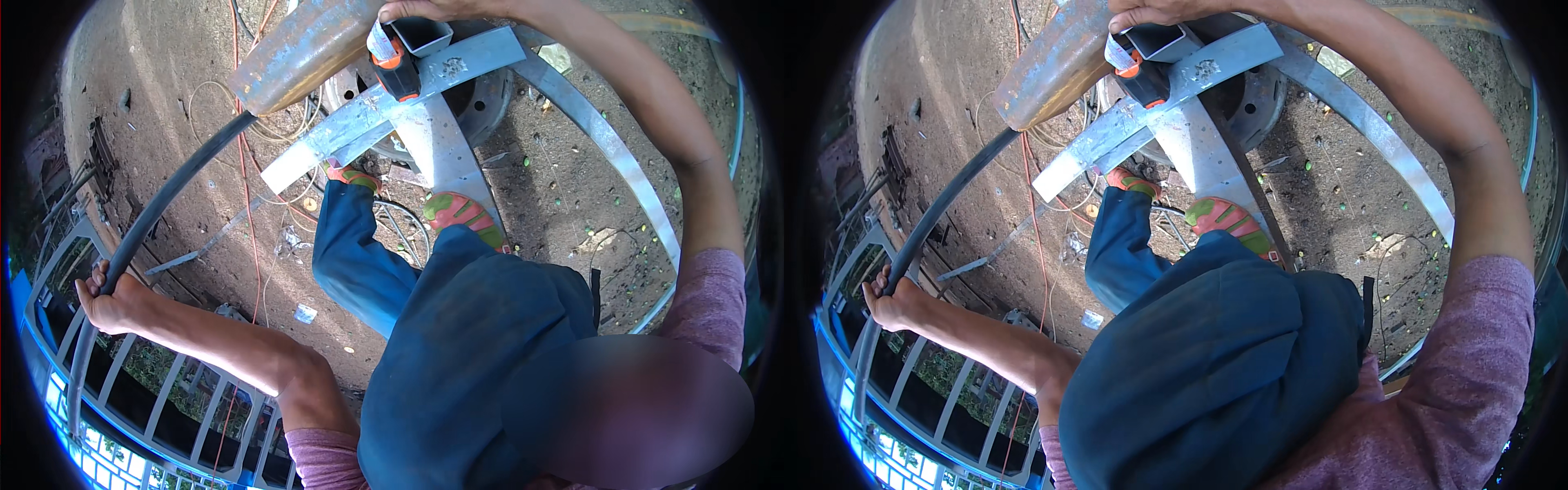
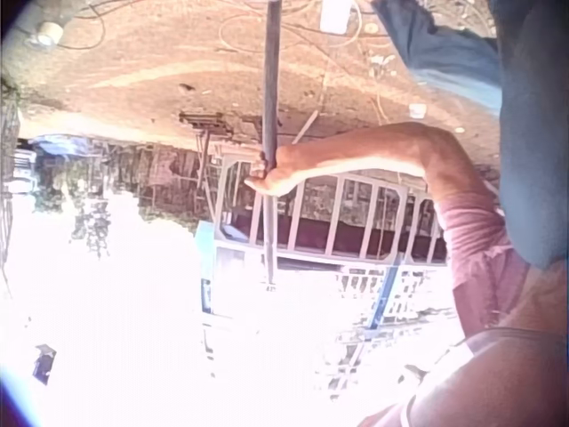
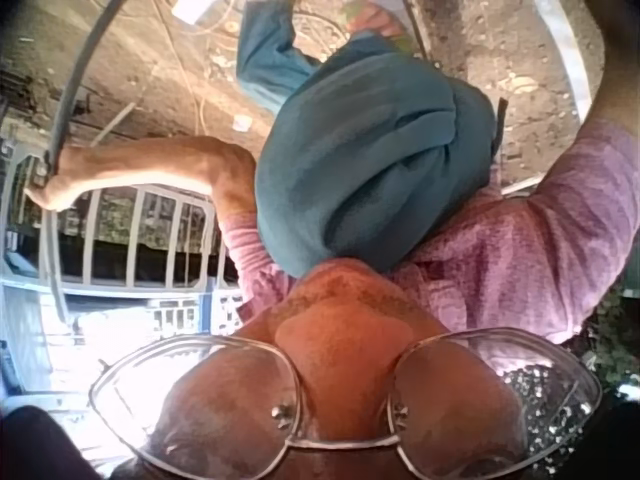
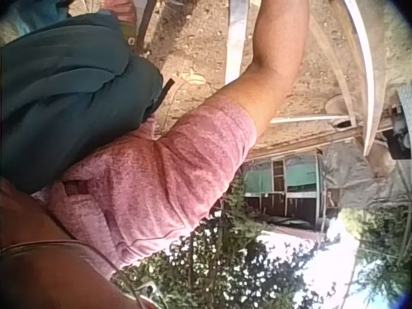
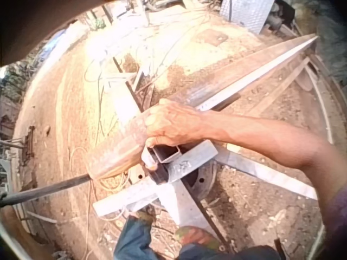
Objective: The person is using a measuring tape to measure the length of several metal beams in an outdoor workspace.
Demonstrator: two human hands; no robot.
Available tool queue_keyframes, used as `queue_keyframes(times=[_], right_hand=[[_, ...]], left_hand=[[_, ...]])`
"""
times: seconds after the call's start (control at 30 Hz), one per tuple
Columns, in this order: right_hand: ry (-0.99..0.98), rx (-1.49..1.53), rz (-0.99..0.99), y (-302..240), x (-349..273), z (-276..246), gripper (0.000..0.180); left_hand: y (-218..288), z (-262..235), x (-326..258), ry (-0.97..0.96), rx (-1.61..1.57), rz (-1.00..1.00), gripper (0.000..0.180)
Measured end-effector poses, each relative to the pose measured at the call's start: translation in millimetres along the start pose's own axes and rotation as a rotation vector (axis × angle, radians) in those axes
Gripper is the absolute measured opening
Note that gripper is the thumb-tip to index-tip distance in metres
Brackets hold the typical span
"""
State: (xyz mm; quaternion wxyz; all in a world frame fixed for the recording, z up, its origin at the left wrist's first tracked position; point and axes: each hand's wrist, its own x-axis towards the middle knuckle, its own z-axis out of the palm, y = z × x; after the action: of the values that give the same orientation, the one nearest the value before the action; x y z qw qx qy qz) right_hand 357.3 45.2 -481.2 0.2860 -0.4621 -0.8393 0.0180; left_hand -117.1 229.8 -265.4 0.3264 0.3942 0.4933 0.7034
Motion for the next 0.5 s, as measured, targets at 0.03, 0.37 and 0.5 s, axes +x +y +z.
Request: queue_keyframes(times=[0.03, 0.37, 0.5], right_hand=[[-0.048, 0.005, 0.026, 0.2, 0.4, 0.4, 0.03], [-0.117, -0.003, 0.042, -2.2, 6.1, -3.9, 0.029], [-0.116, 0.01, 0.024, -1.4, 5.6, -6.3, 0.029]], left_hand=[[0.0, 2.0, -2.9, 0.008, 0.0, 0.001, 0.037], [0.6, -10.6, 10.6, -0.115, -0.037, -0.049, 0.035], [1.2, -18.5, 18.3, -0.193, -0.062, -0.082, 0.035]])
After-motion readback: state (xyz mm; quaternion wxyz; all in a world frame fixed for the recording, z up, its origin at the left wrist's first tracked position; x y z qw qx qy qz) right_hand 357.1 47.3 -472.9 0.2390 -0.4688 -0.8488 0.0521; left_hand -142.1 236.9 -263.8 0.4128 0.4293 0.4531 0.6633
